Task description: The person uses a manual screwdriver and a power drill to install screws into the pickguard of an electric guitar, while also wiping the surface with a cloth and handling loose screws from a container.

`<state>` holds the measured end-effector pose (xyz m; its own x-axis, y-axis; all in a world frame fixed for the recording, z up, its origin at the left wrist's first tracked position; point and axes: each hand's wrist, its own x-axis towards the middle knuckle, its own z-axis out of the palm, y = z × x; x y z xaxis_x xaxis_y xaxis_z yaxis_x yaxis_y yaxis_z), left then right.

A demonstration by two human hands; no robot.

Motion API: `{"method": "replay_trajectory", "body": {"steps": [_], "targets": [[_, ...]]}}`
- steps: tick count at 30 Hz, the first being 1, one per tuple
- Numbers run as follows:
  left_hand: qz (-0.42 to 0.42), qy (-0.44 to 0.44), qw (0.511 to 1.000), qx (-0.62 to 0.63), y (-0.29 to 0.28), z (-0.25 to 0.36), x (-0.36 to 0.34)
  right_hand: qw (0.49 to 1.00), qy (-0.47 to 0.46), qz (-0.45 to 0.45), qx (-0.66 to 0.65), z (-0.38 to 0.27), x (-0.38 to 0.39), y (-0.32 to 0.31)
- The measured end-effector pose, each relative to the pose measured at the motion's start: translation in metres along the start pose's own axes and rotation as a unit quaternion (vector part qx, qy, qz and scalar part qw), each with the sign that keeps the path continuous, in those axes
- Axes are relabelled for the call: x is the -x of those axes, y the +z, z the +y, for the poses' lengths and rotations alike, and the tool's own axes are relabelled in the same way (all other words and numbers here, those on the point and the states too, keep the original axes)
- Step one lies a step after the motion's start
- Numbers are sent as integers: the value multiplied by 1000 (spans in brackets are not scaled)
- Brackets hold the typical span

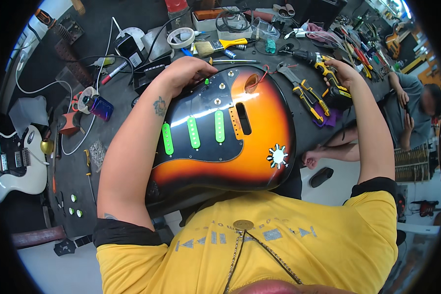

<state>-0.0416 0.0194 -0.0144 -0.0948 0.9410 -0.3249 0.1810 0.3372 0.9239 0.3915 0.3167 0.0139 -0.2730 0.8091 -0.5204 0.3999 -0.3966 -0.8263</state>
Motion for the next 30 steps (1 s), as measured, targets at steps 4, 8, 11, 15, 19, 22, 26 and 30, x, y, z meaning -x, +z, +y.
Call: {"method": "replay_trajectory", "body": {"steps": [4, 8, 11, 15, 19, 22, 26, 30], "targets": [[30, -34, 994, 101, 3, 2, -9, 947, -25, 149, 284, 3, -19, -24], [51, -39, 989, 130, -2, -3, -4, 748, -50, 251, 613, -31, 53, 47], [41, -22, 996, 80, 2, -1, -6, 785, -336, 260, 450, -17, 76, 71], [65, -13, 995, 69, 2, -6, -8, 841, -433, 128, 298, -6, 86, 134], [104, 3, 994, -15, 13, -1, -5, 808, -494, 55, 316, -31, 84, 194], [134, 47, 990, -5, 14, 3, -1, 770, -486, -8, 413, -55, 66, 242], [219, 195, 952, -87, 16, 16, 24, 661, -456, -85, 590, -60, 35, 282], [159, 232, 932, -230, 4, 53, 111, 632, -437, -123, 628, -61, 35, 294]]}}
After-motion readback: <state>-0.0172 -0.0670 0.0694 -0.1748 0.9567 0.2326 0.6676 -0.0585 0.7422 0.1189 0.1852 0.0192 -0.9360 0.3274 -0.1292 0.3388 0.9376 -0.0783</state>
